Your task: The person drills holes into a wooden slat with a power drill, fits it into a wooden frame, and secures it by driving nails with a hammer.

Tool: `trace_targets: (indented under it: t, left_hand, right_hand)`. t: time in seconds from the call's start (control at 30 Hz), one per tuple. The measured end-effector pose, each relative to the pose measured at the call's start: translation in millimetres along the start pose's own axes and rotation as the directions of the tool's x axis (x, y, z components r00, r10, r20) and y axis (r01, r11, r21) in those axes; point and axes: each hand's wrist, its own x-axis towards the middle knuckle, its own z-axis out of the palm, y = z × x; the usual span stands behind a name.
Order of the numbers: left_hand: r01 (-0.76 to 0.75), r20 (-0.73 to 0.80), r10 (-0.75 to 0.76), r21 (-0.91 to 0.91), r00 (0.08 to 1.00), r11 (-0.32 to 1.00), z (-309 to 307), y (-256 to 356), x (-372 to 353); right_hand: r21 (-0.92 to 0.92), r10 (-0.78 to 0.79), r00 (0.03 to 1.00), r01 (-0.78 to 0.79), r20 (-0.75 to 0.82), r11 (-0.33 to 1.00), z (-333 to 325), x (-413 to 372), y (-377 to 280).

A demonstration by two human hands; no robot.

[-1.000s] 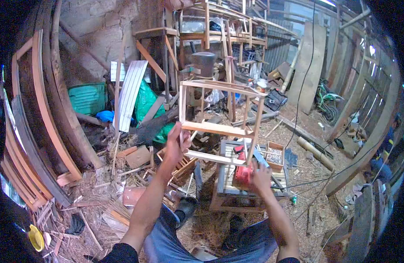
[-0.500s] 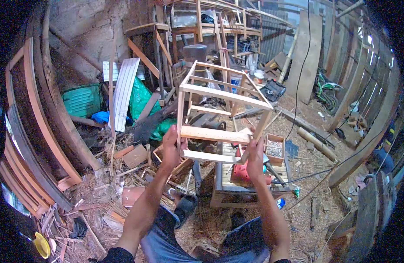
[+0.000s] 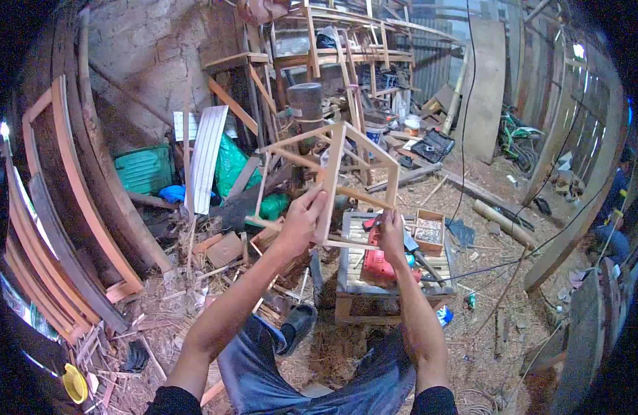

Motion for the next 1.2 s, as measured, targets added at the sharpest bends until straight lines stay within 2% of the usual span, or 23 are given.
trace_targets:
  t: [0.1,0.13,0.17,0.2,0.23,0.4,0.47,0.5,0.53,0.57,0.63,0.7,0.73,0.77,0.83,0.87,0.9,0.97,1.03,1.07,1.1,1.17,1.2]
  left_hand:
    - [-0.028,0.095,0.016,0.118,0.995,0.993,4.3,9.2,-0.2]
    - [0.096,0.127,-0.102,0.056,0.987,0.994,6.8,30.7,-5.1]
    - [0.221,0.168,-0.217,-0.004,0.962,0.975,9.5,44.3,-8.9]
    - [0.15,0.178,-0.134,-0.079,0.975,0.986,14.7,43.8,-9.6]
    - [0.145,0.183,-0.128,-0.079,0.975,0.986,17.1,43.4,-12.6]
    - [0.137,0.141,-0.122,-0.103,0.982,0.985,20.1,45.8,-21.7]
    - [0.132,0.109,-0.125,-0.056,0.986,0.99,9.3,43.4,-14.4]
    - [0.132,0.085,-0.129,-0.033,0.988,0.991,0.6,43.3,-6.9]
    - [0.251,0.083,-0.246,-0.058,0.966,0.966,-12.2,40.6,2.4]
    - [0.296,0.214,-0.275,-0.072,0.937,0.952,-28.9,38.1,12.8]
    - [0.392,0.208,-0.384,0.003,0.9,0.92,-51.8,42.6,31.6]
    - [0.537,0.129,-0.529,-0.034,0.839,0.843,-59.0,66.1,40.7]
    - [0.564,0.101,-0.576,0.124,0.811,0.817,-63.6,79.6,47.2]
    - [0.467,0.075,-0.491,0.212,0.868,0.858,-73.8,55.2,58.8]
    - [0.384,-0.06,-0.416,0.52,0.907,0.763,-79.5,83.7,63.2]
    - [0.394,-0.045,-0.433,0.509,0.9,0.766,-92.1,74.0,72.8]
    - [0.399,-0.034,-0.442,0.498,0.896,0.77,-106.7,66.0,84.2]
    - [0.28,0.004,-0.389,0.688,0.921,0.67,-127.7,74.0,84.4]
    - [0.308,0.049,-0.471,0.698,0.881,0.647,-140.0,94.7,78.6]
    - [0.263,0.083,-0.483,0.752,0.872,0.605,-149.5,95.8,79.7]
    - [0.271,0.079,-0.49,0.751,0.868,0.601,-152.6,100.8,73.2]
    - [0.129,0.148,-0.45,0.84,0.881,0.528,-153.3,114.1,64.7]
    - [0.108,0.186,-0.451,0.828,0.873,0.551,-155.7,114.4,60.2]
  right_hand:
    - [-0.054,0.117,0.993,-0.117,0.004,0.992,6.4,-19.2,-26.7]
    - [-0.083,0.034,0.999,-0.03,0.042,0.996,6.4,-18.2,-20.2]
    - [-0.083,0.034,0.999,-0.03,0.04,0.996,3.3,-19.2,-14.3]
    - [-0.028,0.092,0.993,-0.09,0.073,0.996,3.7,-21.1,-14.3]
    - [0.025,0.145,0.984,-0.148,0.108,0.989,4.5,-22.2,-14.6]
    - [-0.147,0.167,0.981,-0.153,0.094,0.977,1.1,-17.3,-5.7]
    - [0.045,0.193,0.965,-0.204,0.176,0.978,-1.7,-9.7,8.2]
    - [0.043,0.195,0.964,-0.206,0.179,0.978,-0.4,-8.8,4.7]
    - [0.107,0.202,0.959,-0.226,0.199,0.968,1.5,-9.4,-2.7]
    - [0.169,0.214,0.951,-0.254,0.225,0.952,5.7,-12.7,-7.3]
    - [0.183,0.207,0.951,-0.251,0.228,0.951,16.8,-14.8,-6.0]
    - [0.236,0.175,0.966,-0.218,0.189,0.947,30.7,-25.0,-1.0]
    - [0.114,0.122,0.966,-0.15,0.227,0.982,36.6,-27.1,3.6]
    - [0.115,0.132,0.962,-0.164,0.241,0.98,38.7,-29.4,6.1]
    - [0.089,0.371,0.879,-0.413,0.298,0.907,48.2,-36.1,-8.0]
    - [-0.003,0.362,0.899,-0.372,0.246,0.928,46.1,-36.1,3.6]
    - [-0.117,0.248,0.945,-0.227,0.212,0.967,52.6,-45.5,-16.6]
    - [-0.494,-0.005,0.993,0.064,0.12,0.867,34.9,-19.9,36.4]
    - [-0.405,0.12,0.99,-0.08,0.074,0.911,37.8,-23.1,26.2]
    - [-0.356,0.162,0.985,-0.129,0.064,0.925,40.8,-26.4,18.8]
    - [-0.358,0.171,0.983,-0.137,0.066,0.924,39.9,-27.3,20.8]
    - [-0.413,0.169,0.981,-0.115,0.097,0.903,33.0,-22.8,25.3]
    - [-0.411,0.145,0.983,-0.086,0.116,0.907,33.1,-26.4,18.2]
